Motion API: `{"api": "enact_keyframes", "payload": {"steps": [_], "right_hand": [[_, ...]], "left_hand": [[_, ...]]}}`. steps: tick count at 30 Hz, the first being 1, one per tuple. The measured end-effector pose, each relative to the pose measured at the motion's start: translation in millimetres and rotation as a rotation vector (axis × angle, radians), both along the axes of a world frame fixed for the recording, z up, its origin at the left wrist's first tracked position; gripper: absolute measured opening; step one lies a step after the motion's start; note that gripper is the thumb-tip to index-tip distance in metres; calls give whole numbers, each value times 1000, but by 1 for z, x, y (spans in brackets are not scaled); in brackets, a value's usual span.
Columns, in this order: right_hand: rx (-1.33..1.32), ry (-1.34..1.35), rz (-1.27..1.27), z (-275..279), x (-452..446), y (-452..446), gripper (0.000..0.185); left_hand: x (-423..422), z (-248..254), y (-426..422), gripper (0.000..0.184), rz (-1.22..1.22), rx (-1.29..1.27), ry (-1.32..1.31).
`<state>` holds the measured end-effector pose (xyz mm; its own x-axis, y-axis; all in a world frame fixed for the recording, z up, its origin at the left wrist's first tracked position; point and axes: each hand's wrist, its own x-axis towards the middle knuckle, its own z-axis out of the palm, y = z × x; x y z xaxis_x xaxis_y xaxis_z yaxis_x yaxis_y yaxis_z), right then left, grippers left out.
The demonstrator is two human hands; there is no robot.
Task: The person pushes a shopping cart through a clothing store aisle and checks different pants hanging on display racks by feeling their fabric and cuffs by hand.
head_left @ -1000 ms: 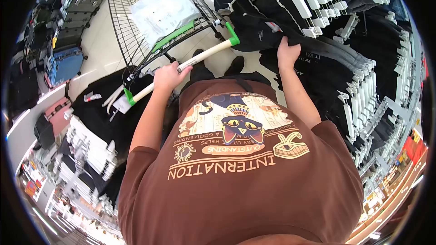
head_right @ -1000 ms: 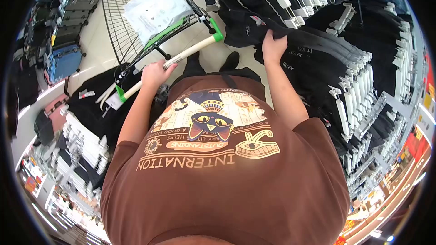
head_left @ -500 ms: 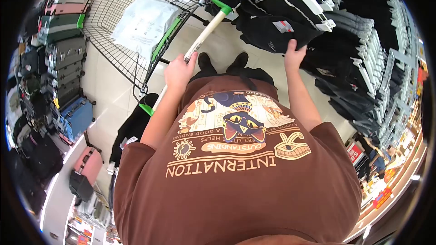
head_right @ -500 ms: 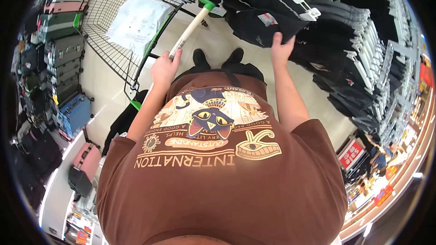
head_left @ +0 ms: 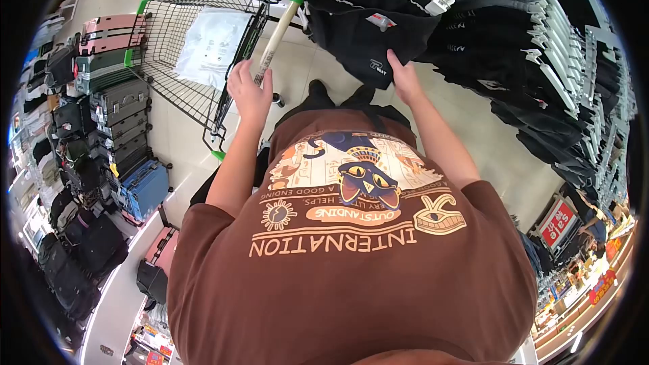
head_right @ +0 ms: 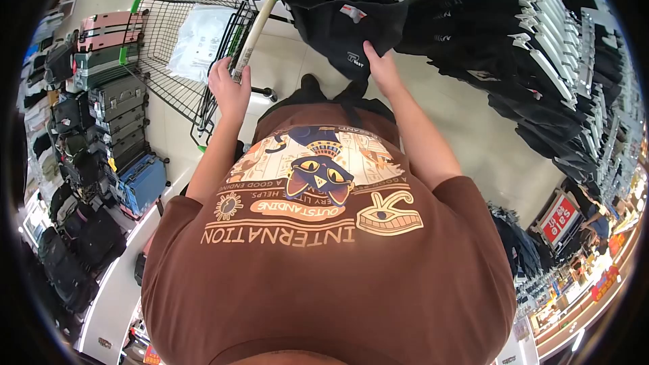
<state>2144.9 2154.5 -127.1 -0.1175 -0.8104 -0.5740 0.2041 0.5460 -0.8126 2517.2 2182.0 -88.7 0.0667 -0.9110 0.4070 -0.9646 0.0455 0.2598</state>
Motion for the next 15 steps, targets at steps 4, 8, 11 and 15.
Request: {"api": "enact_keyframes", "payload": {"steps": [4, 8, 11, 15], "right_hand": [[250, -499, -140, 84, 17, -5, 49], [214, -703, -102, 110, 18, -14, 54], [151, -799, -108, 128, 13, -24, 51], [74, -553, -223, 147, 7, -29, 54]], "left_hand": [[-48, -18, 9, 61, -329, 696, 575], [-122, -28, -8, 70, -311, 1262, 1252], [-144, -54, -23, 67, -272, 1566, 1874], [-147, -22, -49, 63, -377, 1780, 2084]]}}
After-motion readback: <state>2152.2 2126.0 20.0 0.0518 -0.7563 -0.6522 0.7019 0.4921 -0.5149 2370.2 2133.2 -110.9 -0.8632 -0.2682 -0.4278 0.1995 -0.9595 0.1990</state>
